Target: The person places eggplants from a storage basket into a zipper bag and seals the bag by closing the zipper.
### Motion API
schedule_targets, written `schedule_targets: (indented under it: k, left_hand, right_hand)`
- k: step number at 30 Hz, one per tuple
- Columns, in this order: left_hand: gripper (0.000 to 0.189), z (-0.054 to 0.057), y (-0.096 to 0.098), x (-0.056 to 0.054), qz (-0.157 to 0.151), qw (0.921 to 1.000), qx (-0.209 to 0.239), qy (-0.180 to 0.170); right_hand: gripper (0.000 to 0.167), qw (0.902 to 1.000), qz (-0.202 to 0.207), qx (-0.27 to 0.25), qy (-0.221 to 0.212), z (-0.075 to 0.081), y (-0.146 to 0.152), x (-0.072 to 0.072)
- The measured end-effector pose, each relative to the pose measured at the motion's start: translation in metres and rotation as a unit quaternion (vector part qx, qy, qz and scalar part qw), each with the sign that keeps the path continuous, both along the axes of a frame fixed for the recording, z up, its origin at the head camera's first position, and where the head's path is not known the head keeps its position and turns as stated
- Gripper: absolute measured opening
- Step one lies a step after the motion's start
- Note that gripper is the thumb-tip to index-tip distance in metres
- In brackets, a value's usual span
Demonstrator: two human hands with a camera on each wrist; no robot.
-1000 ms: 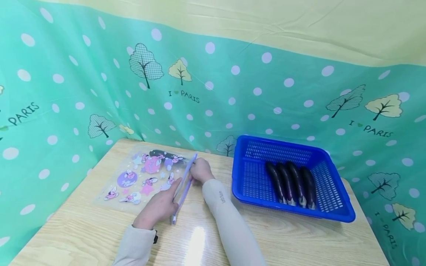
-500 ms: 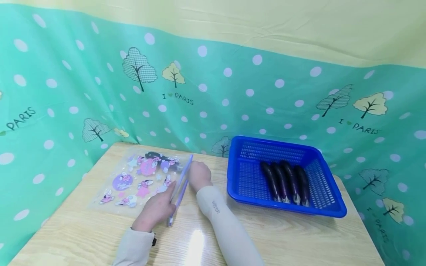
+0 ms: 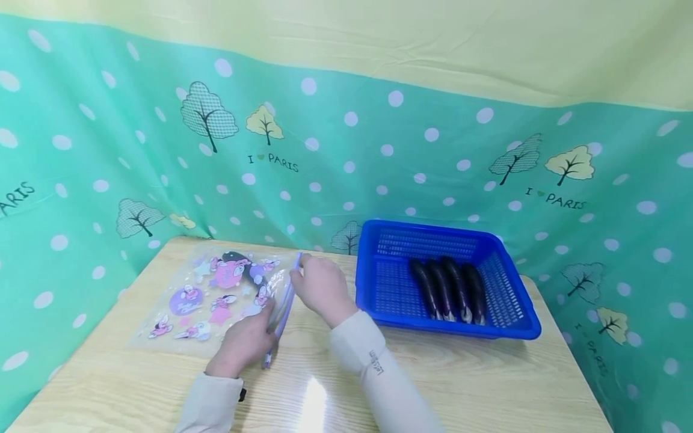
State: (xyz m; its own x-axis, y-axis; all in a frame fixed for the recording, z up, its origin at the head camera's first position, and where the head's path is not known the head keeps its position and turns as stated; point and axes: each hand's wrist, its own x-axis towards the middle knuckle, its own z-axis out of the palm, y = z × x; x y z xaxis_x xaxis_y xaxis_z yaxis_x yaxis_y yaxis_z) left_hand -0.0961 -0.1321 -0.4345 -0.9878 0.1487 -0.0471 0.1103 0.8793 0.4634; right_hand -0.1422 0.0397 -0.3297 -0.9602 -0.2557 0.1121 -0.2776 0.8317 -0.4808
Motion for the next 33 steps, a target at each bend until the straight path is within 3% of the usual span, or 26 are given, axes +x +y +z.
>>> schedule_targets:
  k: [6, 11, 16, 20, 25, 29, 33]
  left_hand:
    - [0.068, -0.002, -0.001, 0.000, 0.000, 0.9997, -0.025, -0.001]
    - [0.067, -0.004, -0.001, -0.002, -0.002, 0.9994, -0.028, -0.019]
    - [0.067, -0.005, -0.002, -0.003, -0.005, 0.9990, -0.032, -0.030]
    - [0.066, -0.003, -0.002, -0.003, -0.009, 0.9990, -0.028, -0.034]
    - [0.068, -0.001, -0.004, -0.001, -0.013, 0.9988, -0.020, -0.044]
    - [0.072, 0.001, -0.004, 0.001, -0.014, 0.9980, -0.006, -0.062]
    - [0.075, 0.005, -0.004, 0.002, -0.012, 0.9968, 0.003, -0.079]
  right_hand:
    - [0.032, 0.9988, 0.030, -0.028, -0.026, 0.031, 0.047, 0.010]
    - [0.034, 0.9963, 0.062, -0.001, -0.060, 0.059, 0.108, 0.009]
    - [0.041, 0.9895, 0.042, 0.044, -0.131, 0.074, 0.160, -0.004]
    - [0.039, 0.9800, 0.043, 0.114, -0.157, 0.058, 0.188, -0.027]
    - [0.024, 0.9637, 0.024, 0.180, -0.196, 0.014, 0.214, -0.053]
    - [0.020, 0.9472, -0.001, 0.225, -0.229, -0.018, 0.233, -0.062]
    - [0.023, 0.9403, -0.012, 0.244, -0.237, -0.037, 0.242, -0.067]
